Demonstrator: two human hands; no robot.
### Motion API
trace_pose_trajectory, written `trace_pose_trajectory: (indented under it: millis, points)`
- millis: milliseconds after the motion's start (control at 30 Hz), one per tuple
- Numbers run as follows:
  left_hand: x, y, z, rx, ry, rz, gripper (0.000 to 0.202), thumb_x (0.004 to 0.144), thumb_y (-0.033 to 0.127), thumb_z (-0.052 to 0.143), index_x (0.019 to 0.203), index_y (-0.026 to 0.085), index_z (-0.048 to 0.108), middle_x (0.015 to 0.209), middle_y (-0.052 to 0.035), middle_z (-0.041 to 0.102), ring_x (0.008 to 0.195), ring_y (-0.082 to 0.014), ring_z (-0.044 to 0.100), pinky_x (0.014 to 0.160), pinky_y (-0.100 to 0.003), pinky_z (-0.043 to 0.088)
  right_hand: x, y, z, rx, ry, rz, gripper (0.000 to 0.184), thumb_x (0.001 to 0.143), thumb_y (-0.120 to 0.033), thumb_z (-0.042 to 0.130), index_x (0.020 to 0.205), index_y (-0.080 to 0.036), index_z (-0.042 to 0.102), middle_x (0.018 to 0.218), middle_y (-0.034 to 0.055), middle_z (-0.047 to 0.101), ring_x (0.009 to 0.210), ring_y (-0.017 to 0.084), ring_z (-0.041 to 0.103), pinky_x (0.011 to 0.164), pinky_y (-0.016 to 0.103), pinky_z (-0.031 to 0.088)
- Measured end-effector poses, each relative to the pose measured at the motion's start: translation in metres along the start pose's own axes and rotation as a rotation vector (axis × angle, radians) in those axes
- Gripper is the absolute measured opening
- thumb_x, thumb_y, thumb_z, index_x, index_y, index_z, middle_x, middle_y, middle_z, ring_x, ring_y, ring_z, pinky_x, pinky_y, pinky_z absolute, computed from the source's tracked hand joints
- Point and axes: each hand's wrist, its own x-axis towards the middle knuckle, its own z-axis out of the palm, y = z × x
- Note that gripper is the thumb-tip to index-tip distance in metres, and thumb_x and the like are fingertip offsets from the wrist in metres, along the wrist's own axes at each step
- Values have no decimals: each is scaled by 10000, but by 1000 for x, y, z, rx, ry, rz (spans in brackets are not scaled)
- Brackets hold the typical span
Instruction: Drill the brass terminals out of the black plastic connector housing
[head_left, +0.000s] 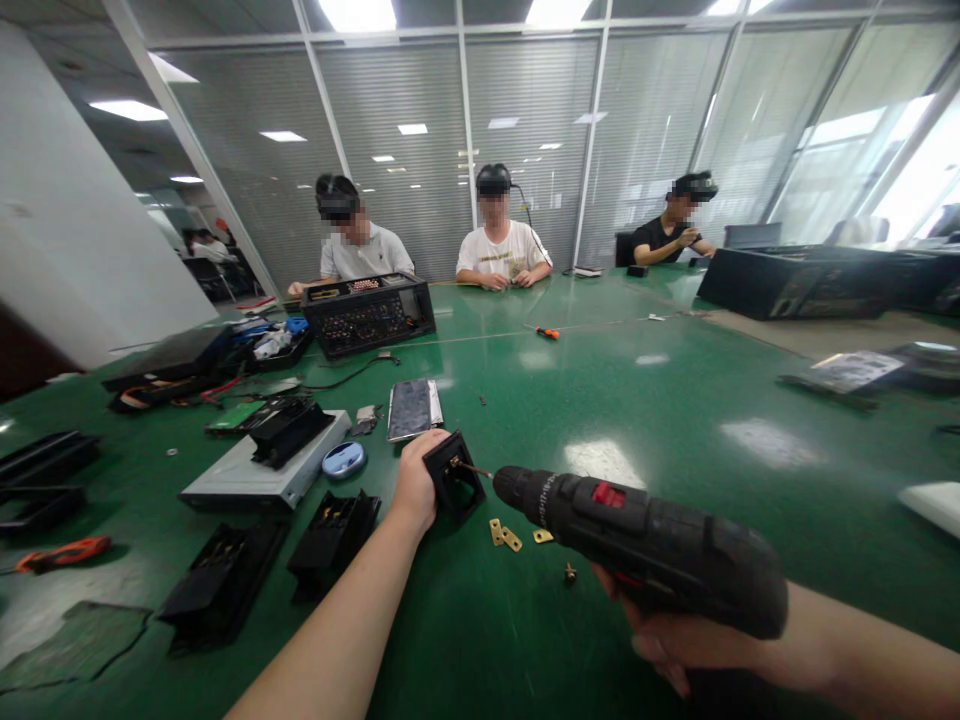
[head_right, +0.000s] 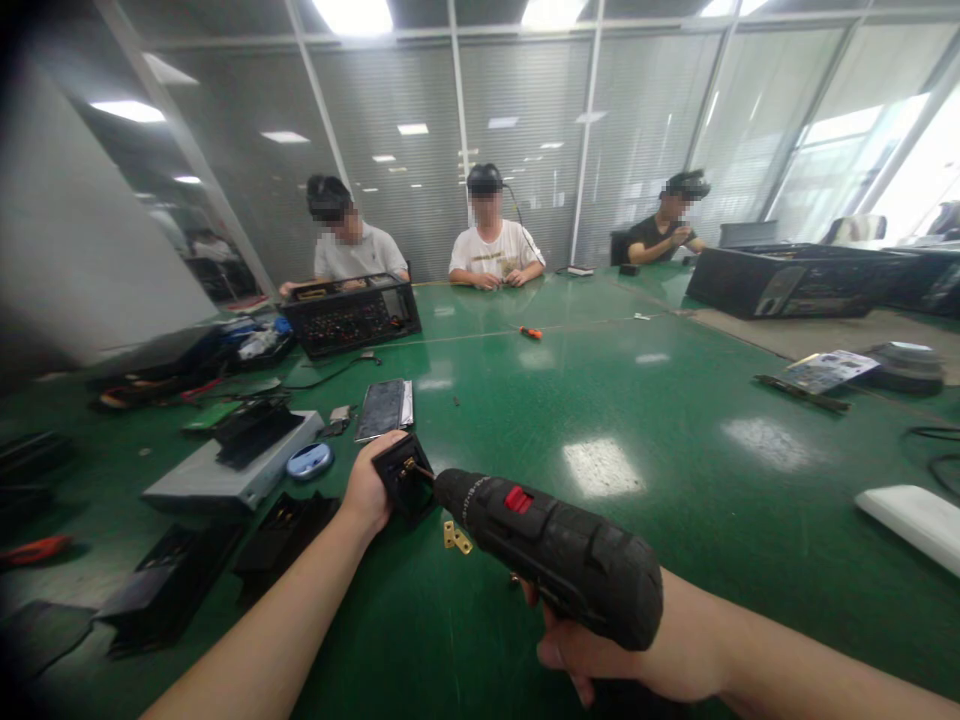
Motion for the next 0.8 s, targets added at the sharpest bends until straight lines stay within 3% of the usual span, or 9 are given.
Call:
trace_pose_trajectory:
  millis: [167,367,533,600,800]
  points:
    - [-1,2,0,15,12,13,311,692,503,951,727,233,798,764,-32,743,740,-229,675,738,-352,537,1,7,-1,61,51,11,572,839,-327,1164,1267,-293,785,816,-87,765,646,185,846,655,264,707]
    - [1,2,-1,22,17,24,307,690,507,942,734,243,790,754,-24,758,726,-227,678,723,-337,544,10,2,1,119,-9,8,694,708,-239,1191,1222,-315,731,748,-133,744,620,192,860,640,249,694]
    - [3,1,-3,22,-6,19,345,714,533,964,756,241,786,768,-18,732,752,-231,684,742,-345,560,2,-13,9,15,79,19,610,928,-498,1148,1350,-262,776,812,-123,684,710,168,842,740,294,697]
    - [3,1,-3,22,-13,14,361,717,543,970,757,240,778,766,-16,718,748,-230,674,734,-347,552,-1,-18,11,-11,90,8,660,933,-589,1147,1369,-246,790,831,-120,668,720,152,817,763,300,697]
    - [2,3,0,34,13,-7,360,656,547,938,725,230,783,772,-28,718,761,-221,656,748,-353,537,-9,-40,19,-19,84,8,623,962,-597,1143,1364,-259,809,879,-86,741,747,152,822,751,292,697]
